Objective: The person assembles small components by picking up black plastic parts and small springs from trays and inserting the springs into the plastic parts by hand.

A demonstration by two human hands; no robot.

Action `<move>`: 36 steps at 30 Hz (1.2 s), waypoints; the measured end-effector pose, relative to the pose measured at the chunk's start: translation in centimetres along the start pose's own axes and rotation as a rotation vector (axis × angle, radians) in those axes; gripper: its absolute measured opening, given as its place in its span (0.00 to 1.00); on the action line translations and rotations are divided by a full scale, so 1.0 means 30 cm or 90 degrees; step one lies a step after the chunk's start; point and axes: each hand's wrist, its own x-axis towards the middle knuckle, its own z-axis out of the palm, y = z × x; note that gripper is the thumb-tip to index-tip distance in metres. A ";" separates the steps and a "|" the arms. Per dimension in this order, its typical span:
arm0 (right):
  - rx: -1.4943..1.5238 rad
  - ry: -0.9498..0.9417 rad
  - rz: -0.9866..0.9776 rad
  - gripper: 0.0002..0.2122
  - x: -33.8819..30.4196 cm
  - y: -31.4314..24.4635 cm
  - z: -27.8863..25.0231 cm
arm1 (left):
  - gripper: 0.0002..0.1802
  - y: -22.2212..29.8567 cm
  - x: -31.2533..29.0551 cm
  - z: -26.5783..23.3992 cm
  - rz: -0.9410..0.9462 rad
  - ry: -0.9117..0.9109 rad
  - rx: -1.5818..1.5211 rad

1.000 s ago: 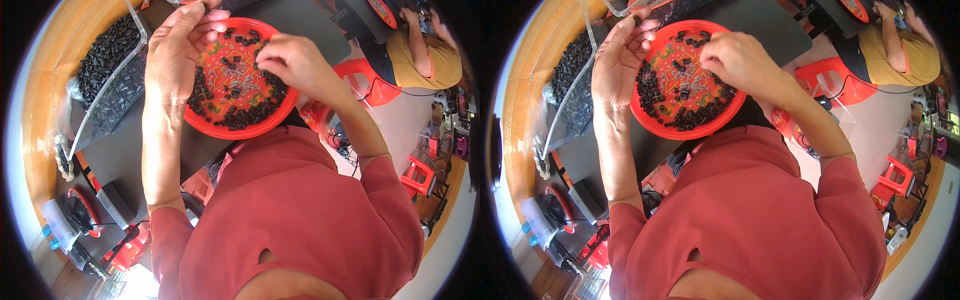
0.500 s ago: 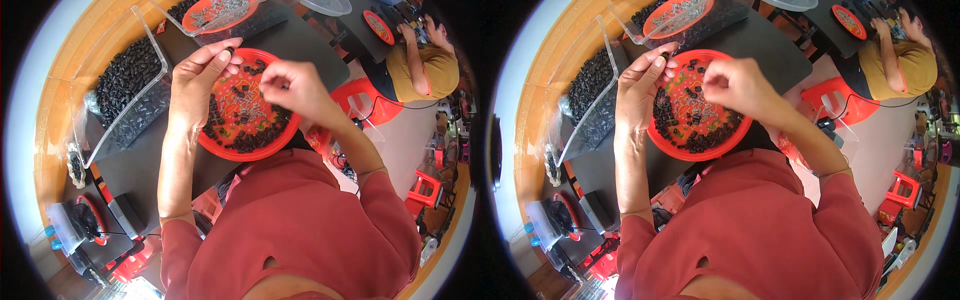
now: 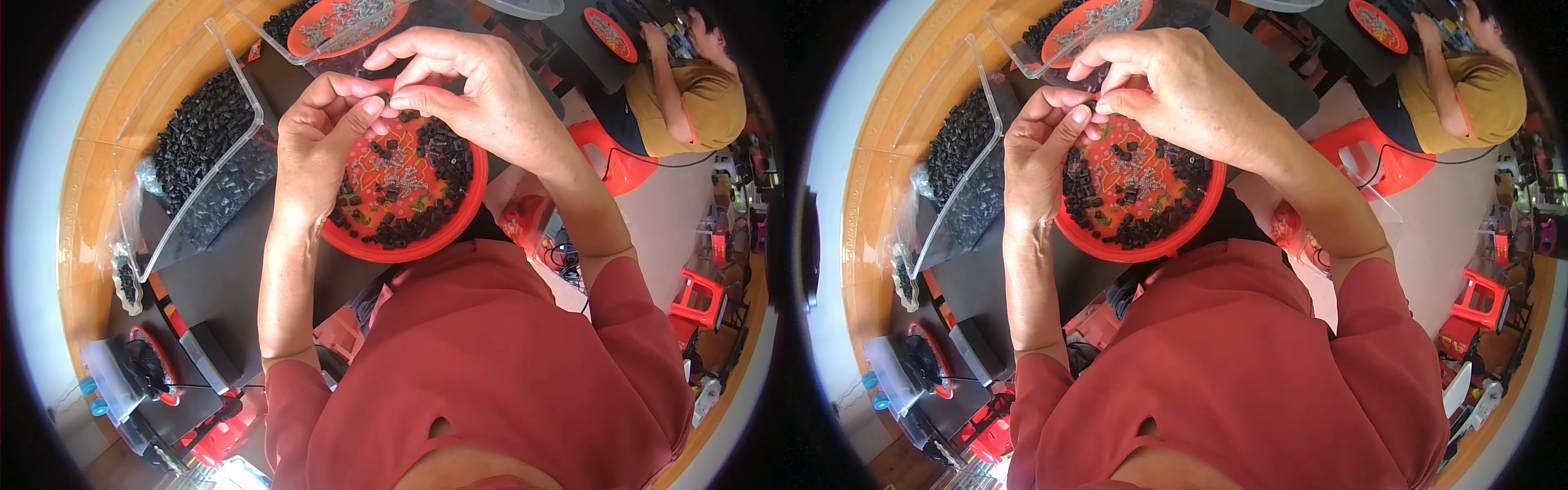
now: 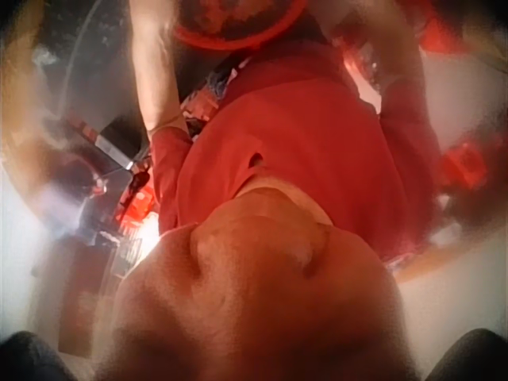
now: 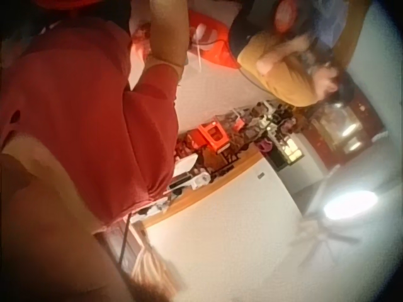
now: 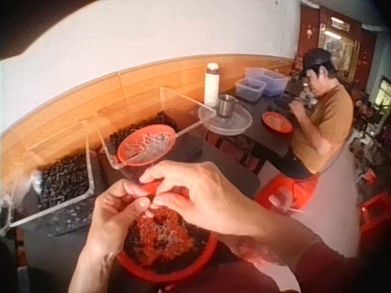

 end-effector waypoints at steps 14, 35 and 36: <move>0.217 -0.054 0.039 0.12 0.011 0.072 -0.003 | 0.11 0.055 -0.009 -0.031 -0.017 -0.152 -0.243; -0.258 -0.169 0.045 0.04 -0.150 0.213 0.114 | 0.12 -0.035 0.093 -0.081 0.142 -0.269 -0.609; -0.257 -0.171 0.046 0.04 -0.154 0.206 0.124 | 0.12 -0.089 0.141 -0.090 0.241 -0.529 -0.930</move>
